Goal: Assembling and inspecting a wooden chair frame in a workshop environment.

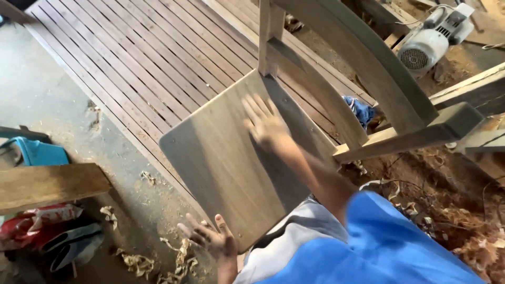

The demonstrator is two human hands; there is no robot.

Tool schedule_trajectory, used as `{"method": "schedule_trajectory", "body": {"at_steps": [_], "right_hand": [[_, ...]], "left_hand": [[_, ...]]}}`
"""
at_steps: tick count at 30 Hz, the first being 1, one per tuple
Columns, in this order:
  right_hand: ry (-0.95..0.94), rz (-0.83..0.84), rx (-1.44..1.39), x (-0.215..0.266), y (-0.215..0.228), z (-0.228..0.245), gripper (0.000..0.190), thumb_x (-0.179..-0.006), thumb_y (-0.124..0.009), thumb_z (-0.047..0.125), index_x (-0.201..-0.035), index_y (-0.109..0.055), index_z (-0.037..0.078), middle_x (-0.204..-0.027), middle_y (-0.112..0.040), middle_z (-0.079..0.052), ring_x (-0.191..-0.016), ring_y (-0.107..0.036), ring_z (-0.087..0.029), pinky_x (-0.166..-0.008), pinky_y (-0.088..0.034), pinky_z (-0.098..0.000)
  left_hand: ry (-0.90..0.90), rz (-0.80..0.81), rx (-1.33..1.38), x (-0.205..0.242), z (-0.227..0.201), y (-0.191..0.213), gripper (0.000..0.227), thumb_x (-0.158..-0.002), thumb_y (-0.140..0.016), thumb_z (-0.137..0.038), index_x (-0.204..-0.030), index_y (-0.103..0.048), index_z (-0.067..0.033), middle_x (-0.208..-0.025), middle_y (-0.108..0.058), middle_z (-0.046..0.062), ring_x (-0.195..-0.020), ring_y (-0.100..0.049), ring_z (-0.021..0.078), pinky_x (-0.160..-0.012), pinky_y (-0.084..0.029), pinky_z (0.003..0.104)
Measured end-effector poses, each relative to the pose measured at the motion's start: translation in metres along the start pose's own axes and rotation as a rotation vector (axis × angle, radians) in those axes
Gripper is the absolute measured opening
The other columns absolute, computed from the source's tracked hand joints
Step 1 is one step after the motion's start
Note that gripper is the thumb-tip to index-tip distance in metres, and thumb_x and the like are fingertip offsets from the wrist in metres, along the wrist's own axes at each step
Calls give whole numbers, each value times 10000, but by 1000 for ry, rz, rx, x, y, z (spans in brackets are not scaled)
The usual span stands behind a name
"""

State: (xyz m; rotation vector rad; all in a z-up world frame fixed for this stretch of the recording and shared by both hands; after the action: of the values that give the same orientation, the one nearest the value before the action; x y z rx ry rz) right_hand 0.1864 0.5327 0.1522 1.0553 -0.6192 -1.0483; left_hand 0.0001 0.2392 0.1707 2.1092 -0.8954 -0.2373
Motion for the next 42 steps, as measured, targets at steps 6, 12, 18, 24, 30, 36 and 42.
{"method": "schedule_trajectory", "body": {"at_steps": [6, 12, 18, 24, 30, 36, 42], "right_hand": [[-102, -140, 204, 99, 29, -11, 637, -1043, -411, 409, -1615, -326, 142, -1672, -334, -54, -1539, -298, -252, -1236, -200, -484], [-224, -255, 252, -15, 9, -57, 646, -1063, -395, 453, -1606, -306, 114, -1654, -354, -107, -1535, -298, -264, -1227, -231, -458], [-158, -203, 197, 148, 35, -5, 638, -1042, -449, 402, -1606, -339, 124, -1648, -378, -100, -1533, -321, -277, -1248, -214, -466], [-232, -107, 269, 140, 29, -44, 753, -1057, -387, 464, -1647, -102, 94, -1725, -88, -109, -1591, -70, -269, -1287, -59, -499], [-310, -27, 151, 56, 25, -59, 723, -1070, -338, 468, -1635, -143, 62, -1704, -177, -164, -1562, -178, -337, -1257, -147, -507], [81, -135, 269, 169, 17, -2, 782, -981, -443, 578, -1609, -352, 121, -1654, -375, -109, -1514, -360, -309, -1228, -253, -501], [174, -342, 134, -7, -24, -54, 822, -994, -501, 614, -1603, -399, 71, -1612, -414, -213, -1478, -380, -402, -1198, -254, -539]], "left_hand": [[-116, -52, -134, -16, 5, -5, 857, -926, -423, -616, -1646, -174, -223, -1732, 9, 176, -1597, 9, 371, -1246, -7, 611], [-163, -40, -119, -25, -6, -4, 865, -947, -424, -620, -1654, -202, -176, -1705, 65, 214, -1589, -107, 433, -1250, -64, 645], [-81, 6, -69, -24, -12, 3, 880, -953, -389, -630, -1662, -175, -153, -1713, 78, 176, -1593, -43, 412, -1247, -130, 592], [-140, 62, 17, -24, -8, -2, 875, -954, -323, -690, -1649, -180, -178, -1707, 115, 186, -1582, 41, 436, -1209, -221, 688], [2, 267, 46, -10, -25, -7, 849, -993, -458, -469, -1629, 5, -148, -1688, -183, 245, -1437, -339, 501, -1179, -216, 630], [-14, 180, 36, -15, -11, -21, 849, -984, -415, -564, -1646, -60, -167, -1661, -196, 229, -1510, -252, 463, -1134, -349, 636], [-113, 101, 57, -18, -6, -26, 931, -950, -193, -771, -1647, -140, -155, -1609, -218, 292, -1495, -240, 534, -1139, -299, 728]]}}
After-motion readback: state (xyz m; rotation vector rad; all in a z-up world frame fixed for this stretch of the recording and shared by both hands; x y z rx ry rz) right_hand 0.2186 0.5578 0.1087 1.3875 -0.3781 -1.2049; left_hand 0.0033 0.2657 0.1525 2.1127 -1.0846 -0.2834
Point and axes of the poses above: each hand's wrist, its own x-axis away from the middle knuckle, its own y-axis out of the back of the hand, z = x × y, the point moved 6 cm from there along -x, towards the middle knuckle
